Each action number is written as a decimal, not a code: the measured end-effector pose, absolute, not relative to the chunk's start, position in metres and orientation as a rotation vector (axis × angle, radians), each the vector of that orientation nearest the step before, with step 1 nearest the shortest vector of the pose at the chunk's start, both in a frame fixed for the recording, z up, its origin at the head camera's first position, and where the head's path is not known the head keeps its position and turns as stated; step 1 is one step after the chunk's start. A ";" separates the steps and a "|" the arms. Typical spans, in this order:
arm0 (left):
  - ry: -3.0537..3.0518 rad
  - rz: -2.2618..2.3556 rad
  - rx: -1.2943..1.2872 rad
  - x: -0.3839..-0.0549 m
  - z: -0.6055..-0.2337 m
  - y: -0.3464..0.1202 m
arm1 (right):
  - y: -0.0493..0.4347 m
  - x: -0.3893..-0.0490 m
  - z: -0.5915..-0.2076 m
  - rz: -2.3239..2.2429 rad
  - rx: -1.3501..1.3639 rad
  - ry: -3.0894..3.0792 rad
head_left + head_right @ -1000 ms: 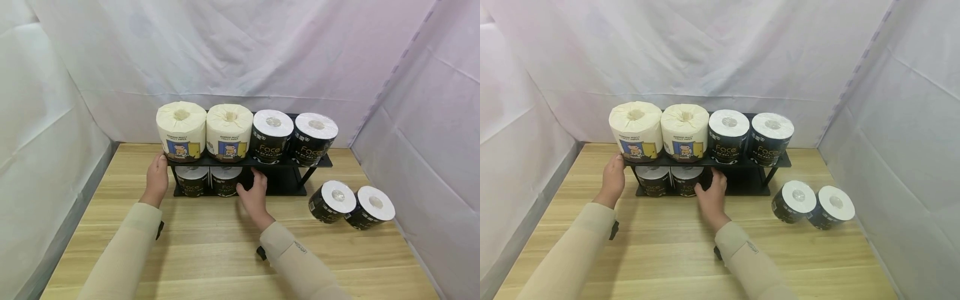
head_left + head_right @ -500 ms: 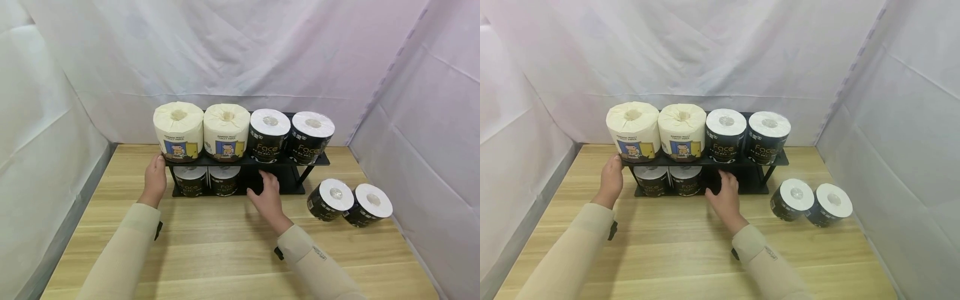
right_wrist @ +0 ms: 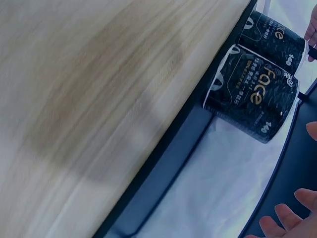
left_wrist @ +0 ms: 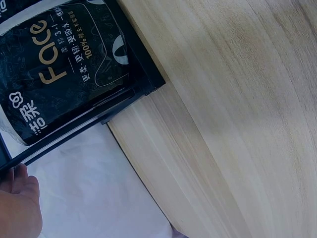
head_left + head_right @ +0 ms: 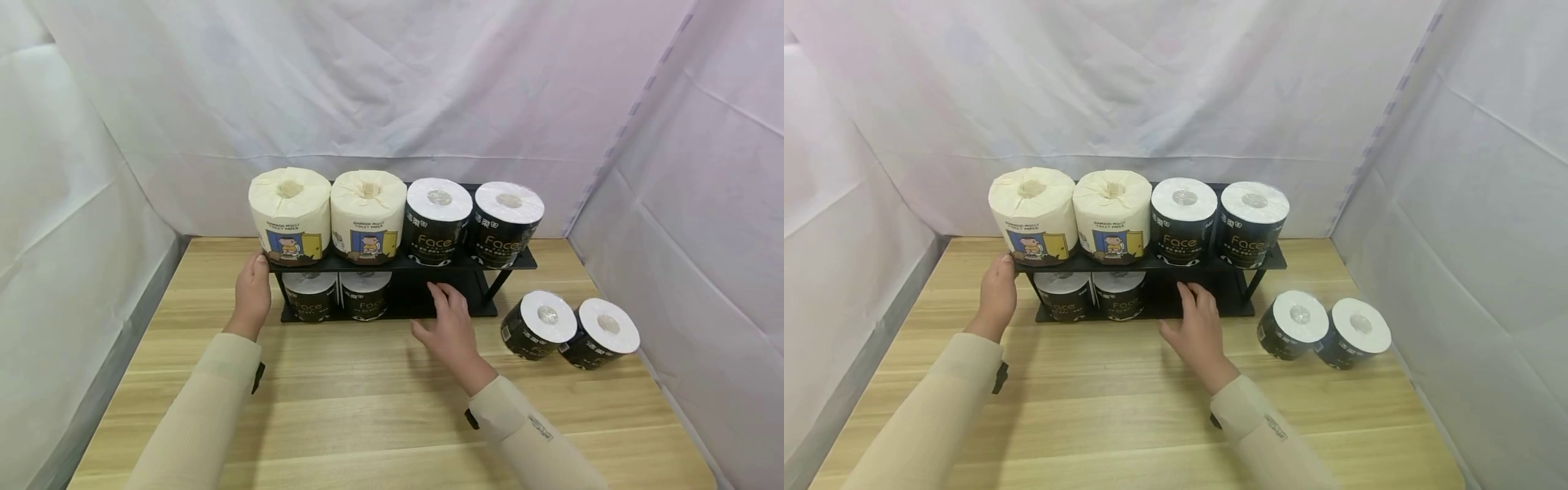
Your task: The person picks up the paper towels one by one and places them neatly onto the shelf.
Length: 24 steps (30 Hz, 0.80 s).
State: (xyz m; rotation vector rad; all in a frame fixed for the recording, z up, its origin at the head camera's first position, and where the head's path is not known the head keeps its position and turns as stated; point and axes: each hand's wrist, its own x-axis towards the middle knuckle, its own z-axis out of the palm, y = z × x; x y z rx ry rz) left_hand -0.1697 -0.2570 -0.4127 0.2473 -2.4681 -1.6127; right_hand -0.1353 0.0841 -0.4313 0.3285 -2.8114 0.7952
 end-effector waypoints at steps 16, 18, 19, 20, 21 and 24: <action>-2.475 -1.605 0.247 -0.169 -0.410 -0.256 | 0.121 -0.123 -0.431 0.654 0.296 -2.811; -2.480 -1.602 0.255 -0.169 -0.410 -0.256 | 0.125 -0.121 -0.431 0.649 0.276 -2.808; -2.481 -1.603 0.258 -0.169 -0.410 -0.256 | 0.127 -0.120 -0.431 0.643 0.267 -2.807; -2.483 -1.602 0.265 -0.169 -0.410 -0.256 | 0.129 -0.119 -0.431 0.637 0.257 -2.800; -2.485 -1.601 0.270 -0.168 -0.410 -0.257 | 0.131 -0.118 -0.432 0.640 0.247 -2.791; -2.487 -1.599 0.279 -0.168 -0.410 -0.257 | 0.136 -0.116 -0.434 0.648 0.195 -2.766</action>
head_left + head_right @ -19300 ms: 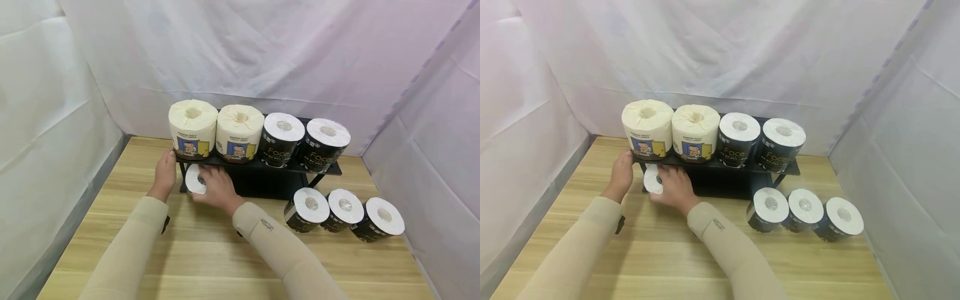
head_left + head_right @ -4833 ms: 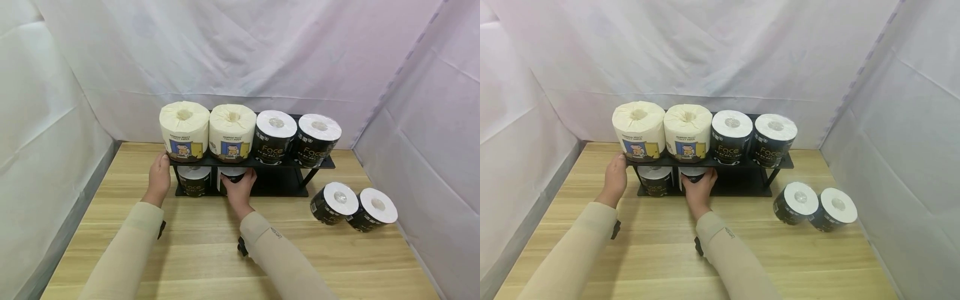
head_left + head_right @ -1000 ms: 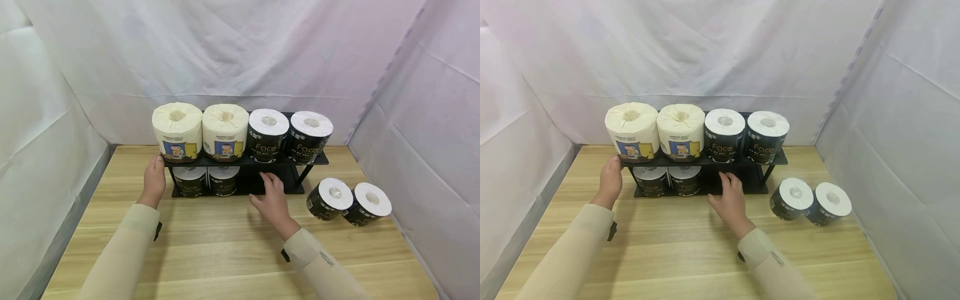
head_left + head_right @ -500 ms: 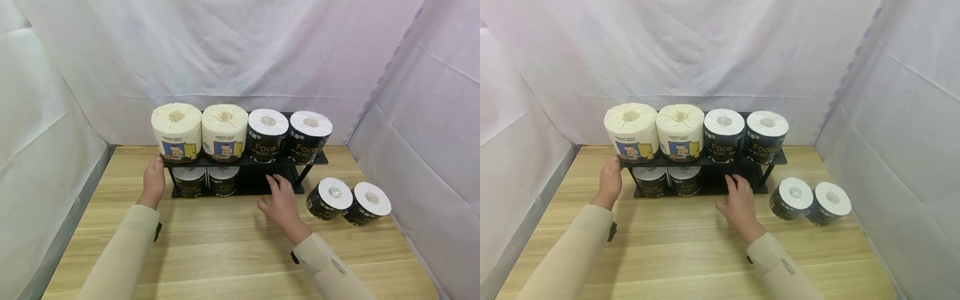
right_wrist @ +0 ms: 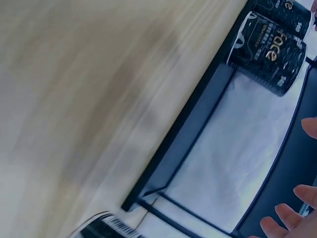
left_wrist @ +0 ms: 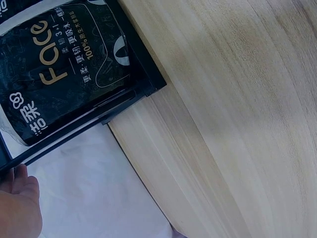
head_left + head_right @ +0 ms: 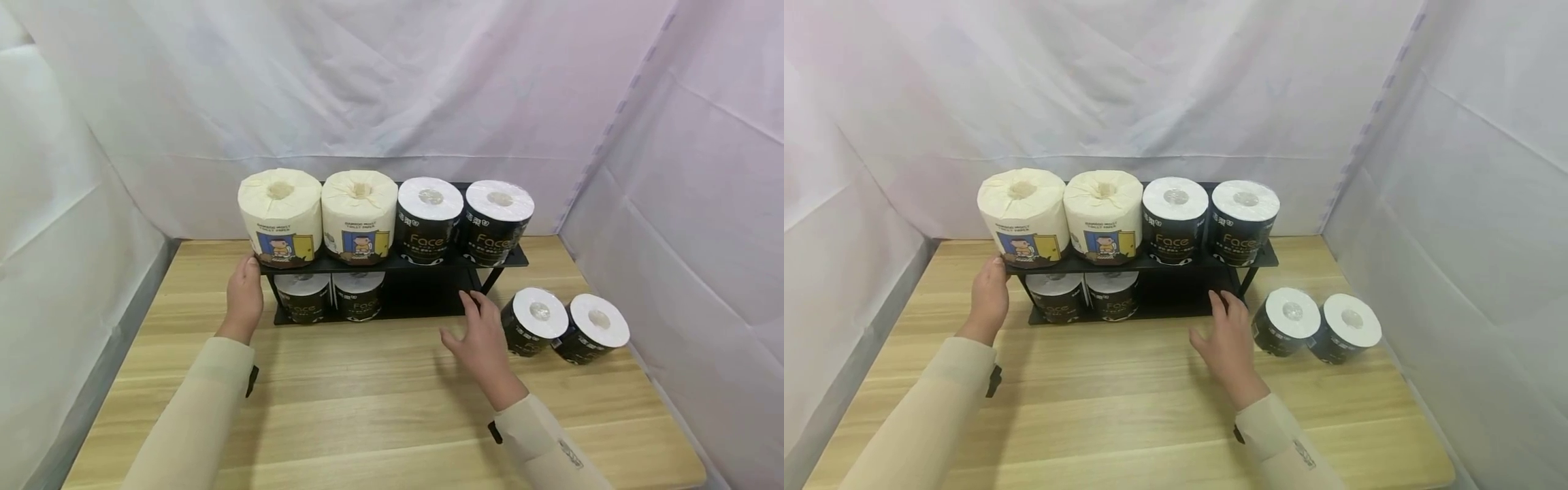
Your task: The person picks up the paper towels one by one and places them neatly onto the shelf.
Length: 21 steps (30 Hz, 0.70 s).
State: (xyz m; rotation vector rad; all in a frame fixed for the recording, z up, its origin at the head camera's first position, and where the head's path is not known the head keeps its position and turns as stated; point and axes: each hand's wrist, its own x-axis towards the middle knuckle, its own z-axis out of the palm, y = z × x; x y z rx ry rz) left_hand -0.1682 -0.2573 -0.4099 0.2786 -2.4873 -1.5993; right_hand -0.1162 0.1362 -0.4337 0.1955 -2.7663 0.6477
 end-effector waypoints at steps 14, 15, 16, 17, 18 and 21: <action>-2.467 -1.621 0.277 -0.168 -0.411 -0.258 | 0.173 -0.107 -0.446 0.688 -0.001 -2.648; -2.465 -1.625 0.276 -0.169 -0.411 -0.258 | 0.175 -0.106 -0.447 0.690 -0.014 -2.633; -2.465 -1.622 0.273 -0.169 -0.411 -0.258 | 0.178 -0.105 -0.447 0.689 -0.026 -2.620; -2.466 -1.623 0.271 -0.169 -0.411 -0.258 | 0.180 -0.105 -0.448 0.693 -0.036 -2.605; -2.466 -1.623 0.271 -0.169 -0.411 -0.258 | 0.182 -0.104 -0.448 0.699 -0.048 -2.589; -2.469 -1.624 0.264 -0.169 -0.411 -0.257 | 0.188 -0.101 -0.449 0.703 -0.076 -2.553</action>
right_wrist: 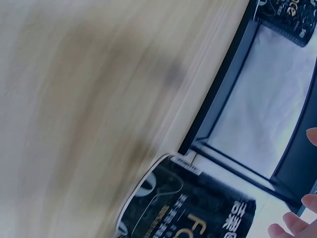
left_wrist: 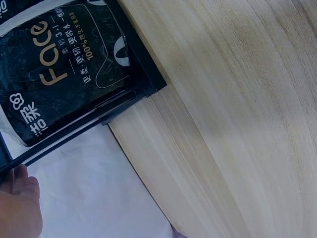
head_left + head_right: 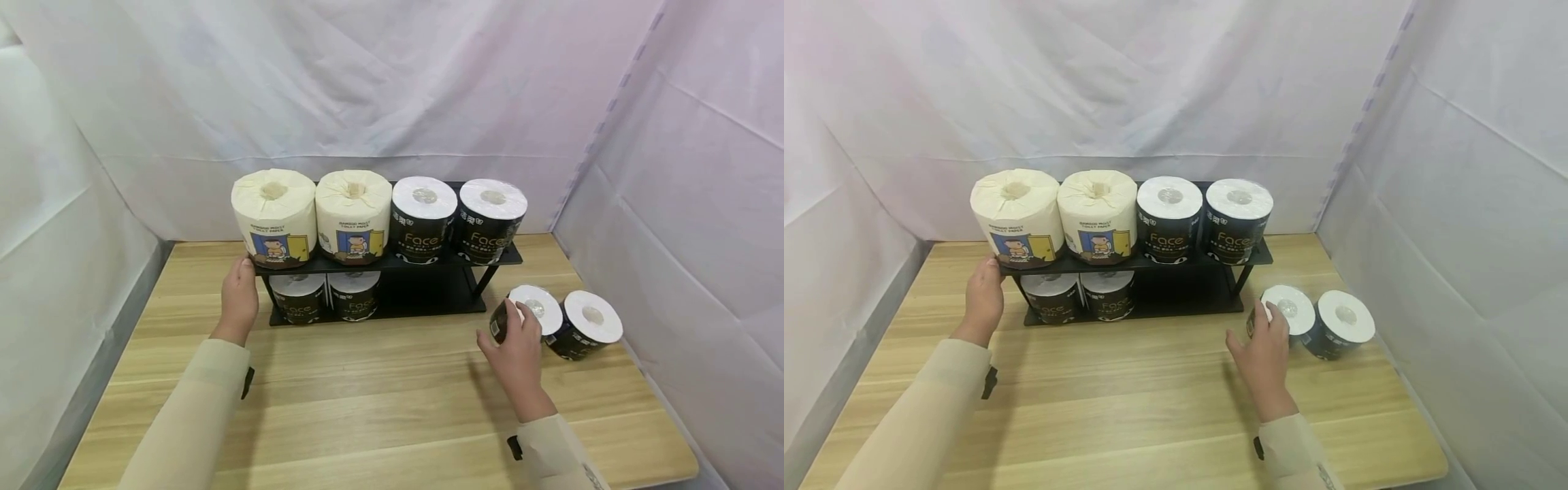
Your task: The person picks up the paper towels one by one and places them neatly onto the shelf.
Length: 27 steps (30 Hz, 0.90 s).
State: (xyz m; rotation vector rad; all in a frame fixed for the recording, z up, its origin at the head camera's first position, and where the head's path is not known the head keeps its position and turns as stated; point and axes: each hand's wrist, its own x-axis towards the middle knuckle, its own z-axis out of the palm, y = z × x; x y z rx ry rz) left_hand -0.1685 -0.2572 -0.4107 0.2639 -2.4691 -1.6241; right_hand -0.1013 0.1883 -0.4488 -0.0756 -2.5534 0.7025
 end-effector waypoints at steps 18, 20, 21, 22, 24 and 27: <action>-2.478 -1.623 0.265 -0.168 -0.409 -0.253 | 0.224 -0.094 -0.449 0.739 -0.333 -2.528; -2.479 -1.620 0.268 -0.168 -0.409 -0.253 | 0.227 -0.094 -0.450 0.757 -0.354 -2.519; -2.481 -1.615 0.271 -0.168 -0.409 -0.254 | 0.229 -0.094 -0.451 0.765 -0.360 -2.515; -2.483 -1.612 0.274 -0.168 -0.410 -0.254 | 0.230 -0.094 -0.451 0.774 -0.364 -2.510; -2.490 -1.604 0.283 -0.168 -0.410 -0.255 | 0.232 -0.094 -0.452 0.795 -0.375 -2.503; -2.499 -1.596 0.294 -0.167 -0.410 -0.257 | 0.235 -0.095 -0.453 0.845 -0.399 -2.488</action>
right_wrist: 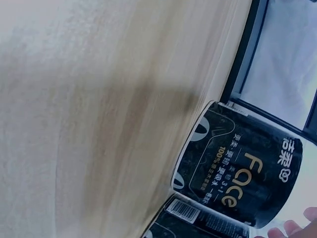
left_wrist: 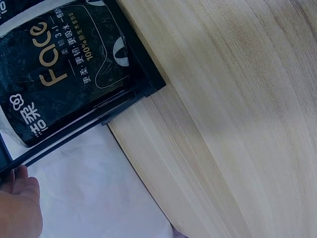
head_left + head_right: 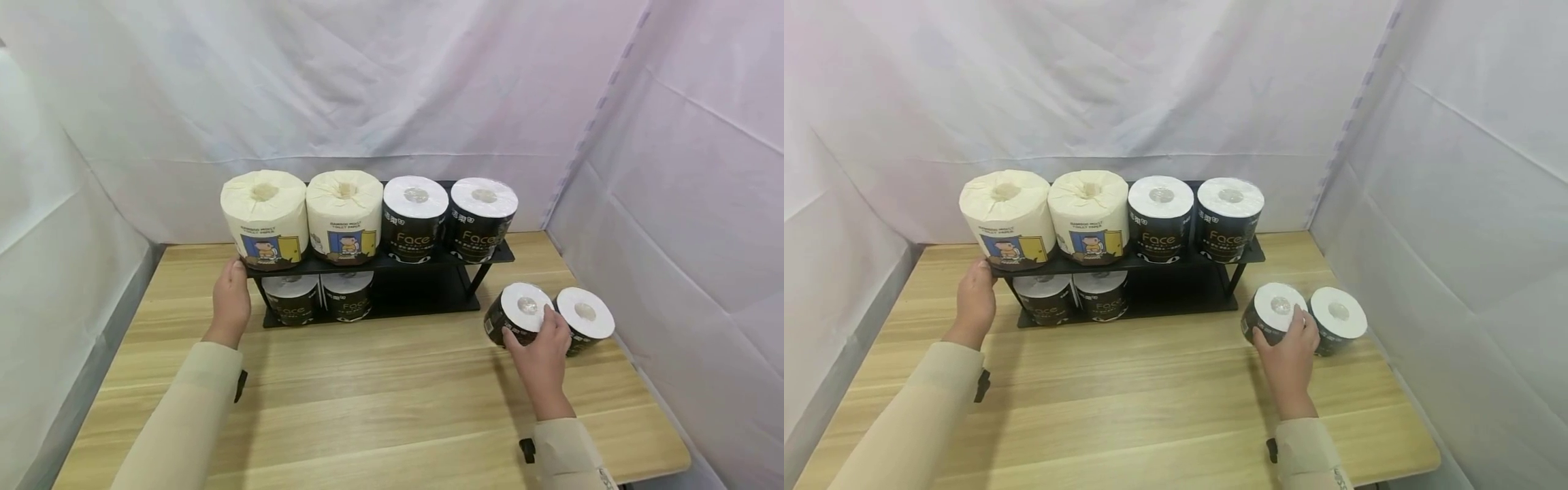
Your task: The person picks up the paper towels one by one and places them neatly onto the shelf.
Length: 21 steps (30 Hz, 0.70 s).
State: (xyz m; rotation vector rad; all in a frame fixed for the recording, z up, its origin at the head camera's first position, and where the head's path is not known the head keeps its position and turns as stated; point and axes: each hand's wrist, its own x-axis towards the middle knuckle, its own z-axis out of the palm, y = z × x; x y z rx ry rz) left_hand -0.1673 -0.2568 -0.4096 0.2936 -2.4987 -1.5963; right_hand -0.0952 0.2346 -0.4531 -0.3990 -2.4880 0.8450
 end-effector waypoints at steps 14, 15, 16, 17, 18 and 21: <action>-2.446 -1.613 0.301 -0.165 -0.409 -0.256 | 0.246 -0.096 -0.456 1.085 -0.530 -2.490; -2.443 -1.608 0.302 -0.166 -0.409 -0.256 | 0.247 -0.096 -0.456 1.092 -0.535 -2.493; -2.442 -1.605 0.296 -0.166 -0.409 -0.256 | 0.248 -0.097 -0.457 1.102 -0.541 -2.495; -2.442 -1.603 0.294 -0.167 -0.409 -0.256 | 0.249 -0.097 -0.457 1.114 -0.549 -2.496; -2.441 -1.602 0.294 -0.167 -0.409 -0.255 | 0.250 -0.097 -0.458 1.125 -0.557 -2.497; -2.440 -1.602 0.295 -0.167 -0.409 -0.254 | 0.253 -0.098 -0.460 1.158 -0.581 -2.505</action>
